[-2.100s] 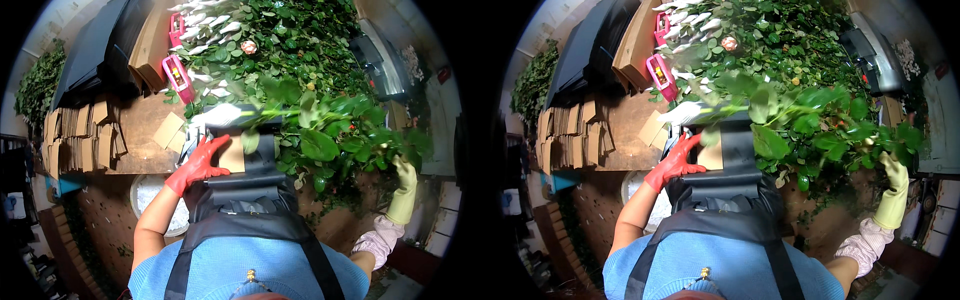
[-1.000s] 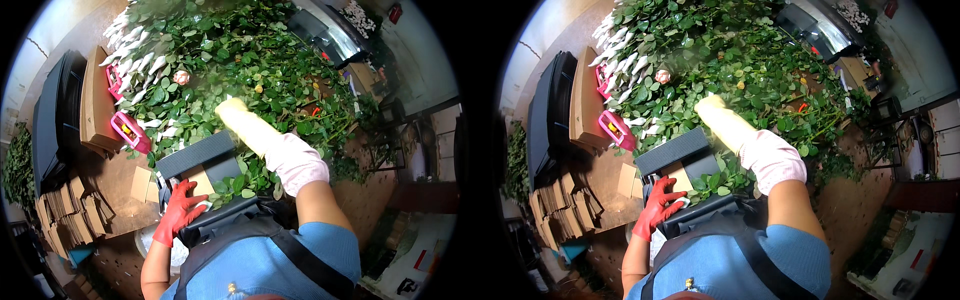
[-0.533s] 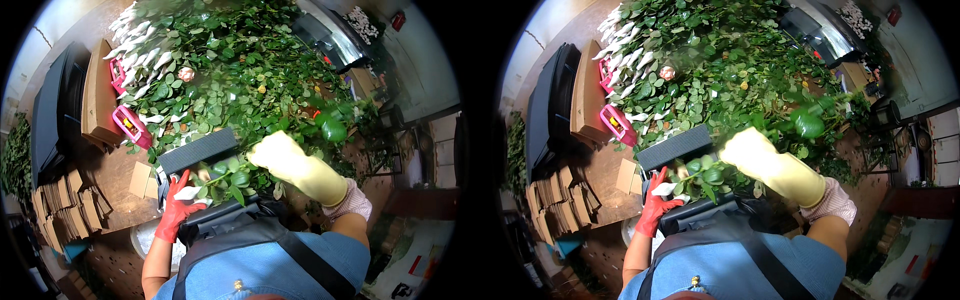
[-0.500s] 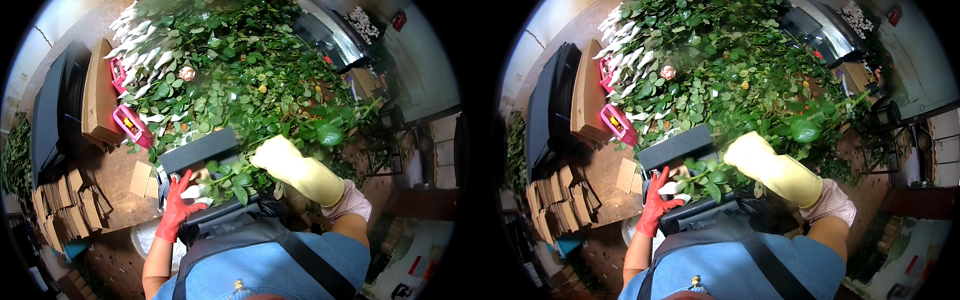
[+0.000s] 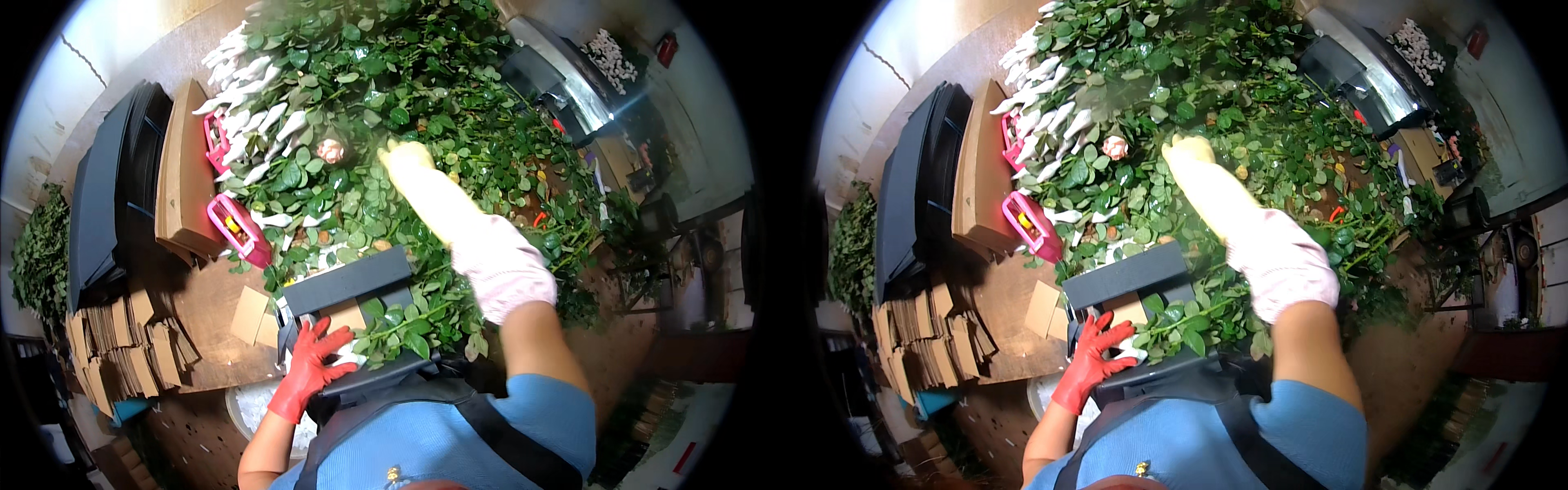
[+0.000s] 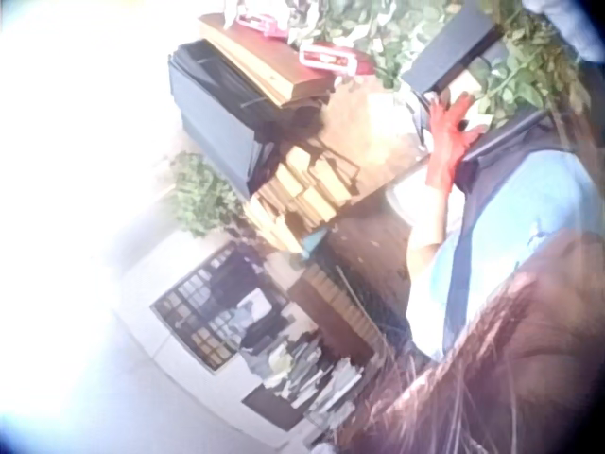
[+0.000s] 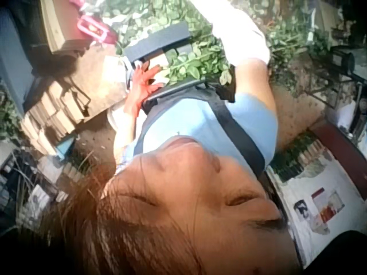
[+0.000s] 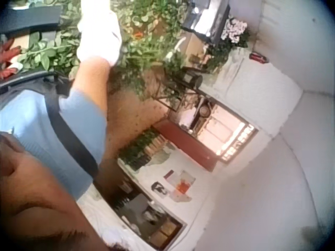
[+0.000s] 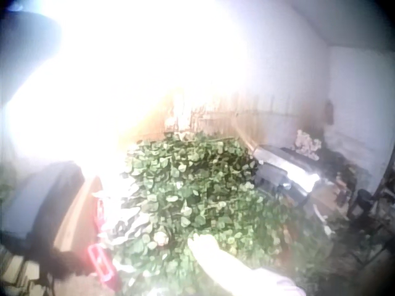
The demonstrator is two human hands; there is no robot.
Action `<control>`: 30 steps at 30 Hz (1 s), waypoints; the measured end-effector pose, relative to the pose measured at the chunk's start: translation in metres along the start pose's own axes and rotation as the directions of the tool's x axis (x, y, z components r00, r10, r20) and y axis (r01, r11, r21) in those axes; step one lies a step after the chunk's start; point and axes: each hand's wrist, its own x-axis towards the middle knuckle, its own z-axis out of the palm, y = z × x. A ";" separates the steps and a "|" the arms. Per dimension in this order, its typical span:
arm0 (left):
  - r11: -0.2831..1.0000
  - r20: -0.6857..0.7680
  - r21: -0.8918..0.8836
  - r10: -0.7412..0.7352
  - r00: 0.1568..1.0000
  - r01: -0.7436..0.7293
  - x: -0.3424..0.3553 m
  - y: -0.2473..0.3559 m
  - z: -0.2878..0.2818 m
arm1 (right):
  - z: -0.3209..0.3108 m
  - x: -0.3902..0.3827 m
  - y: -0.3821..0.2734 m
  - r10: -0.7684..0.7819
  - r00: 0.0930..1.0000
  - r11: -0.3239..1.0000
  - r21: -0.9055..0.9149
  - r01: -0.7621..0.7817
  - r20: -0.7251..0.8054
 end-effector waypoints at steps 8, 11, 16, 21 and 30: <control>0.999 0.016 0.033 -0.023 1.000 0.022 0.005 0.003 -0.001 | -0.021 0.006 0.021 0.123 0.958 0.833 0.497 -0.243 0.260; 0.999 0.020 0.052 -0.011 1.000 0.010 0.004 0.003 -0.003 | -0.064 -0.049 0.077 0.100 0.994 0.949 0.299 -0.105 0.031; 0.991 0.005 0.126 0.053 0.999 -0.053 -0.001 -0.006 0.001 | -0.084 -0.148 0.162 -0.216 0.737 0.664 0.456 0.592 -0.641; 0.840 -0.027 -0.538 -0.107 0.994 0.075 0.009 -0.021 0.017 | -0.044 -0.235 0.183 -0.339 0.798 0.414 0.683 0.602 -0.499; 0.889 -0.137 -0.454 -0.126 0.983 0.050 0.005 0.003 0.008 | 0.035 -0.291 0.187 0.334 0.870 0.068 0.912 -0.406 0.362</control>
